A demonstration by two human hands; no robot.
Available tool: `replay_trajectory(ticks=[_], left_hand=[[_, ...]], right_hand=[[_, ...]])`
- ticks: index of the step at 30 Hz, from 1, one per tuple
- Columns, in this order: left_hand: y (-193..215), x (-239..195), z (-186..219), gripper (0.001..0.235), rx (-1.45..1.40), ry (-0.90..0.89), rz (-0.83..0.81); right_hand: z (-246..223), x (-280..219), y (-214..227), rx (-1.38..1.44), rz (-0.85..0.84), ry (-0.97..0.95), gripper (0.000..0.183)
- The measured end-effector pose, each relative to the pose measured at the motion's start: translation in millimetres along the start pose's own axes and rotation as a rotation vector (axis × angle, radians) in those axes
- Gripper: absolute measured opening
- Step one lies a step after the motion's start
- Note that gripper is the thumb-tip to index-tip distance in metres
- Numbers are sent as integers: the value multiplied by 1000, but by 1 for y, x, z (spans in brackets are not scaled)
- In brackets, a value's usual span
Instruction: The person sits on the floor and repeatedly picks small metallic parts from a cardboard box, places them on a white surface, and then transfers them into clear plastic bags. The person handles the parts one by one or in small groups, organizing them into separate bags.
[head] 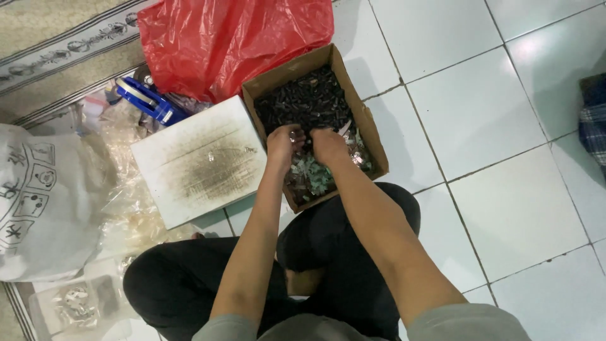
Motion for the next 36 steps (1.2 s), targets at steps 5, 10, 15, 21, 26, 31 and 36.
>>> replay_trajectory(ticks=[5, 10, 15, 21, 26, 31, 36], left_hand=[[0, -17, 16, 35, 147, -59, -79], [-5, -27, 24, 37, 296, -51, -145], [3, -28, 14, 47, 246, 85, -207], [0, -24, 6, 41, -30, 60, -161], [1, -7, 10, 24, -58, -34, -22], [2, -24, 57, 26, -76, -110, 0], [10, -18, 51, 22, -183, -71, -4]], right_hand=[[18, -2, 22, 300, -102, -104, 34], [19, -10, 41, 430, -226, -139, 35], [29, 14, 28, 409, -344, -133, 43], [7, 0, 41, 517, -380, -109, 46], [12, 12, 27, 560, -187, -115, 30], [-17, -14, 19, 486, -169, -59, 36], [-36, -36, 15, 35, -23, 171, 53]])
Point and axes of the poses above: each hand's wrist, its own x-axis towards the middle knuckle, its own y-axis out of the back of the hand, z = x × y, the point moved 3 cm from there along x, towards the middle knuckle, and after that the axes turned 15 degrees about -y, right-handed, at the moved point
